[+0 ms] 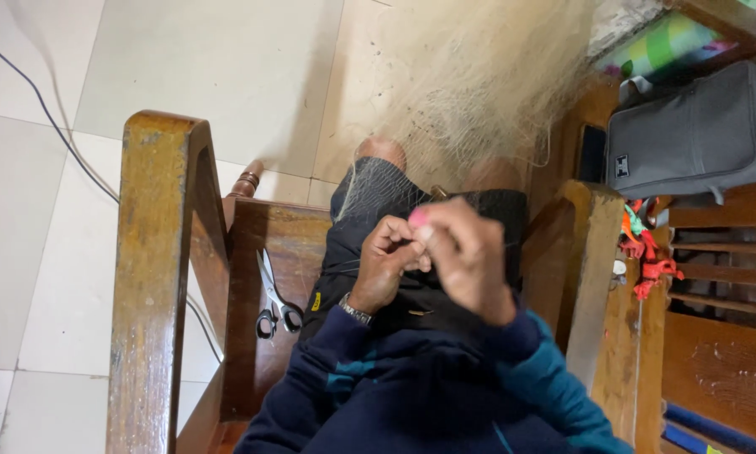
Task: Repairing a fishing net by tying knots and trimming excess thread with scissors.
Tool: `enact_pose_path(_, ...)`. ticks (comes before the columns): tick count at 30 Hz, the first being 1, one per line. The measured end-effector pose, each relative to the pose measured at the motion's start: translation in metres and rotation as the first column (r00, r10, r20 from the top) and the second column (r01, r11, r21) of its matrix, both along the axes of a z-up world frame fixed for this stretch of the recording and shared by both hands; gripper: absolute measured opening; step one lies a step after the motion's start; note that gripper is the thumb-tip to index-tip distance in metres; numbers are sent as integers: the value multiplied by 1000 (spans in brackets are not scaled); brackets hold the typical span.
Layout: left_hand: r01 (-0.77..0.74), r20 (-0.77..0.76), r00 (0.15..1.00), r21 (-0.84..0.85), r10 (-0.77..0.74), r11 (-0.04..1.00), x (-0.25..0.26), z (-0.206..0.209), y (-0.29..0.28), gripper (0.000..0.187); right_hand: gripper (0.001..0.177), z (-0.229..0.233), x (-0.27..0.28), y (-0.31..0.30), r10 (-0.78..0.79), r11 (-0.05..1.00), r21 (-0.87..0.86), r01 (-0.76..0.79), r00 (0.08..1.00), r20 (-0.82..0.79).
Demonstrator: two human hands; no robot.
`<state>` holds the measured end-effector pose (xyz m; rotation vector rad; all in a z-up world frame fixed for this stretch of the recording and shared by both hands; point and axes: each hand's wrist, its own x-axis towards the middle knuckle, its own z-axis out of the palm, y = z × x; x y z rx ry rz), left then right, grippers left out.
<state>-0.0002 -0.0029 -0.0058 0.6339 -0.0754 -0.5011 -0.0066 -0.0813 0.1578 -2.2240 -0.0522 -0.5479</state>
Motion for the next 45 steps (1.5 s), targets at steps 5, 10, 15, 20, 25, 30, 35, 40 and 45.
enact_pose_path(5,45,-106,993,-8,-46,999,1,12,7,20,11,29,46,-38,-19,882,471,-19,997,76)
enact_pose_path(10,101,-10,995,78,-101,992,4,34,17,15,5,38,65,-57,54,848,523,-88,995,80)
enact_pose_path(15,86,6,996,46,-87,995,3,36,17,13,5,28,80,-71,-42,821,571,-13,996,83)
enact_pose_path(20,56,68,996,75,-62,996,4,42,18,11,8,28,88,-65,-26,726,686,-55,994,108)
enact_pose_path(25,-1,87,996,259,-22,966,0,42,14,6,10,34,92,-33,62,784,611,-106,994,92)
enact_pose_path(30,-125,233,972,365,40,922,-1,42,9,5,6,33,99,10,190,785,563,-260,965,181)
enact_pose_path(35,-158,222,973,410,70,898,-1,25,3,8,18,26,86,73,238,886,357,-295,951,195)
enact_pose_path(40,-192,229,968,414,102,890,-2,16,-2,7,9,-24,49,129,347,907,264,-329,938,-22)
enact_pose_path(45,-250,274,952,425,139,870,1,32,0,5,4,-18,29,138,377,904,-79,-421,869,-320)
